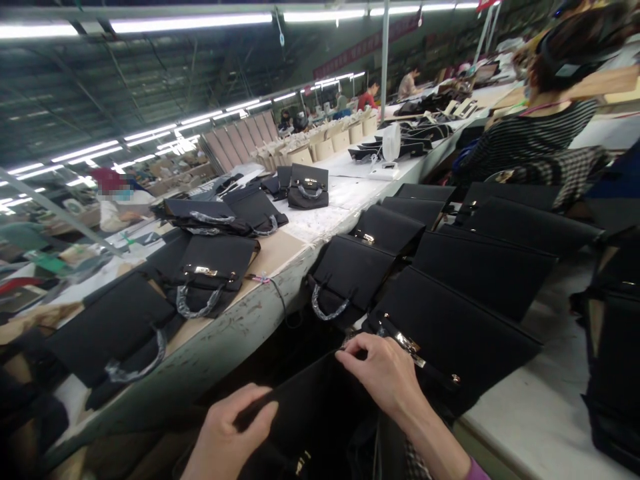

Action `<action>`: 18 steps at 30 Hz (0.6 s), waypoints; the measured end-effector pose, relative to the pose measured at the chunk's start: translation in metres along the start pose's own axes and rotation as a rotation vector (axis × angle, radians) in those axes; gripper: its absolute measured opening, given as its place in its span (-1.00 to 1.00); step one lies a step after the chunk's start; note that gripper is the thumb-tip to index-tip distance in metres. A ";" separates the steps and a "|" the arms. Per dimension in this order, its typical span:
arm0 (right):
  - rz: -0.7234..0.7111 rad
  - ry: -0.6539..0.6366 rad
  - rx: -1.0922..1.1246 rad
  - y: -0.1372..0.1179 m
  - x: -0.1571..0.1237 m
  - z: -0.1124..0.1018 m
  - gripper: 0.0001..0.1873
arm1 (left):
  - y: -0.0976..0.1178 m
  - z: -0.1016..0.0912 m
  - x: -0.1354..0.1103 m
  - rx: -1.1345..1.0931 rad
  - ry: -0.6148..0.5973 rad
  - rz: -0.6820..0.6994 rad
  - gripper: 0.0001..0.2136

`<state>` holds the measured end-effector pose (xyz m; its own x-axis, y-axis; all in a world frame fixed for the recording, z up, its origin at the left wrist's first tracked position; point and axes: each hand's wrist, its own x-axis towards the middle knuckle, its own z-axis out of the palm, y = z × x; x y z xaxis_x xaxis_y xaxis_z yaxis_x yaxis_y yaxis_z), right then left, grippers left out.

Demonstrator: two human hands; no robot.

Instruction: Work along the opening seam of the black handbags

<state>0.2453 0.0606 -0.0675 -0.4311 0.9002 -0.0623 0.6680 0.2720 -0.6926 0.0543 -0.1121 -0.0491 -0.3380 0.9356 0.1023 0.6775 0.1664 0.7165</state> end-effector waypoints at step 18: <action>0.016 -0.004 -0.038 0.004 0.003 0.002 -0.78 | -0.014 0.004 -0.005 0.457 0.241 0.518 -0.83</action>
<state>0.2453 0.0642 -0.0713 -0.4223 0.9033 -0.0758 0.6973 0.2703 -0.6639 0.0494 -0.1179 -0.0621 0.0009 0.8438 0.5366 0.9766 -0.1161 0.1809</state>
